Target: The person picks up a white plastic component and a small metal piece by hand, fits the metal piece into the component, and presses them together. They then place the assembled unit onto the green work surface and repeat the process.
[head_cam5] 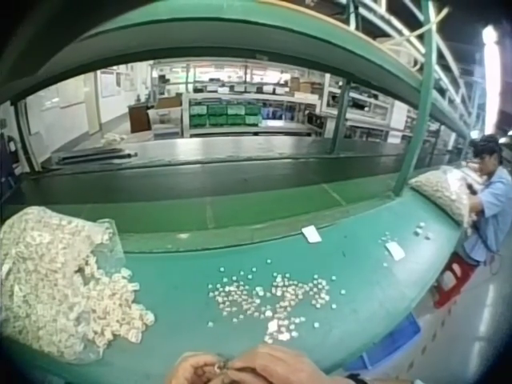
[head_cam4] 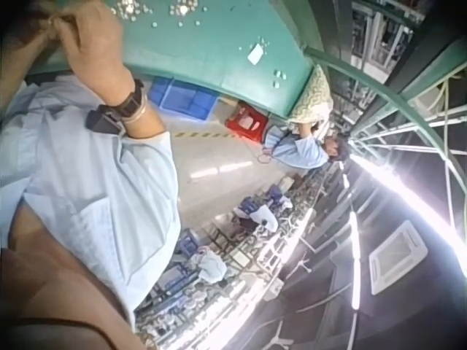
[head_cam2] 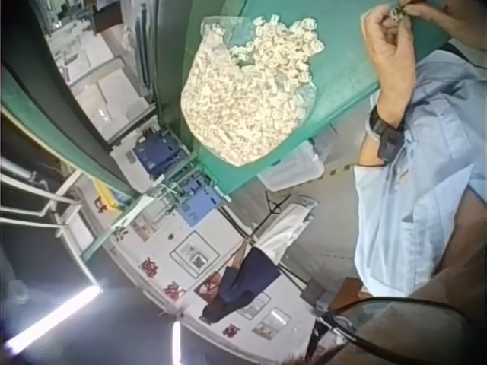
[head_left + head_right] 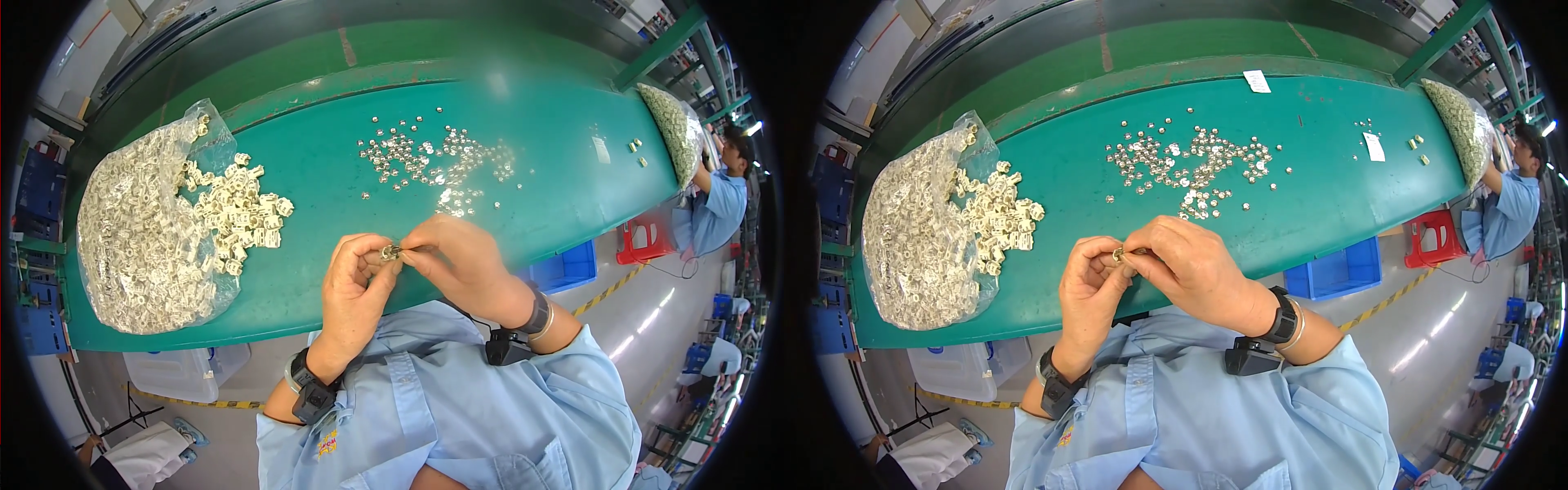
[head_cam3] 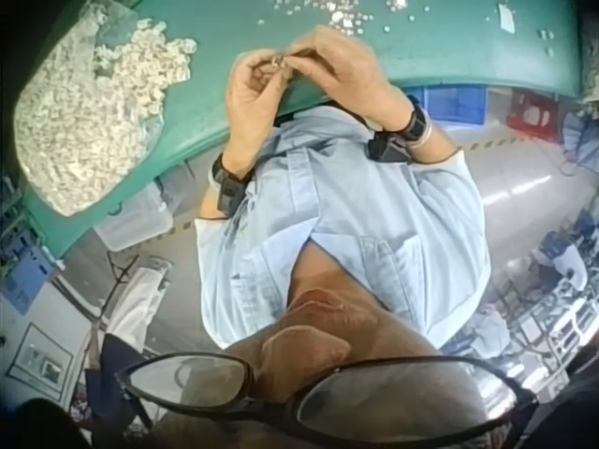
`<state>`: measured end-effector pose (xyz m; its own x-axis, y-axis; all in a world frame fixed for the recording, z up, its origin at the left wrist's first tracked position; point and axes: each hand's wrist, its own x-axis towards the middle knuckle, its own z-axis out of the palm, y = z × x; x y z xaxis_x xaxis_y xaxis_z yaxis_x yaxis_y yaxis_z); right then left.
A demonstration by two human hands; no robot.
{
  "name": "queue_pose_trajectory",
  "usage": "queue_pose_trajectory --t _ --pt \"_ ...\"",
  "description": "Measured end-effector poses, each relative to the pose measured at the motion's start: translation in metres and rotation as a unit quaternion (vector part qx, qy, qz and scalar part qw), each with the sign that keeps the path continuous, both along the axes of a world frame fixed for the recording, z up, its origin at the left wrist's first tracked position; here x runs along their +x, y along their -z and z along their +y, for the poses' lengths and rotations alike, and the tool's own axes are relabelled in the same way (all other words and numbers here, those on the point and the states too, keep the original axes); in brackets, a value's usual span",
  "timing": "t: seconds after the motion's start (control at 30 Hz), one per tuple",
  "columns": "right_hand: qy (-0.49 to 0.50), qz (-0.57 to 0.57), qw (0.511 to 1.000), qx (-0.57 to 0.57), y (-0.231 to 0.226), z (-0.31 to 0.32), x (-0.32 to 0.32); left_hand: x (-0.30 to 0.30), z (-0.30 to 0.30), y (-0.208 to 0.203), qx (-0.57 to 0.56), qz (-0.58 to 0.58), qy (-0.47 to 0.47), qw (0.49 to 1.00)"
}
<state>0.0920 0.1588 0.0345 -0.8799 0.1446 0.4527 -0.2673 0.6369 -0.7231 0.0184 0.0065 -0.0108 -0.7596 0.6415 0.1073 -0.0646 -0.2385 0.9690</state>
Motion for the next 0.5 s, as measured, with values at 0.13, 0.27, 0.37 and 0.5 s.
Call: queue_pose_trajectory --t 0.13,0.27,0.37,0.5 --pt "0.0 -0.024 0.999 -0.025 -0.0001 -0.0002 0.0022 -0.0001 0.0001 0.0002 -0.001 -0.002 0.0 1.0" --pt "-0.01 -0.031 0.999 -0.038 -0.001 -0.0003 0.0018 0.0001 -0.0005 -0.0004 -0.002 0.001 0.001 1.0" --pt "-0.021 -0.018 0.999 -0.03 -0.0019 0.0001 0.0005 -0.0002 -0.0012 -0.0007 -0.004 0.003 0.002 1.0" --pt "-0.031 -0.026 0.999 -0.025 -0.0023 0.0012 0.0 -0.0002 -0.001 -0.0007 -0.003 0.006 0.004 1.0"
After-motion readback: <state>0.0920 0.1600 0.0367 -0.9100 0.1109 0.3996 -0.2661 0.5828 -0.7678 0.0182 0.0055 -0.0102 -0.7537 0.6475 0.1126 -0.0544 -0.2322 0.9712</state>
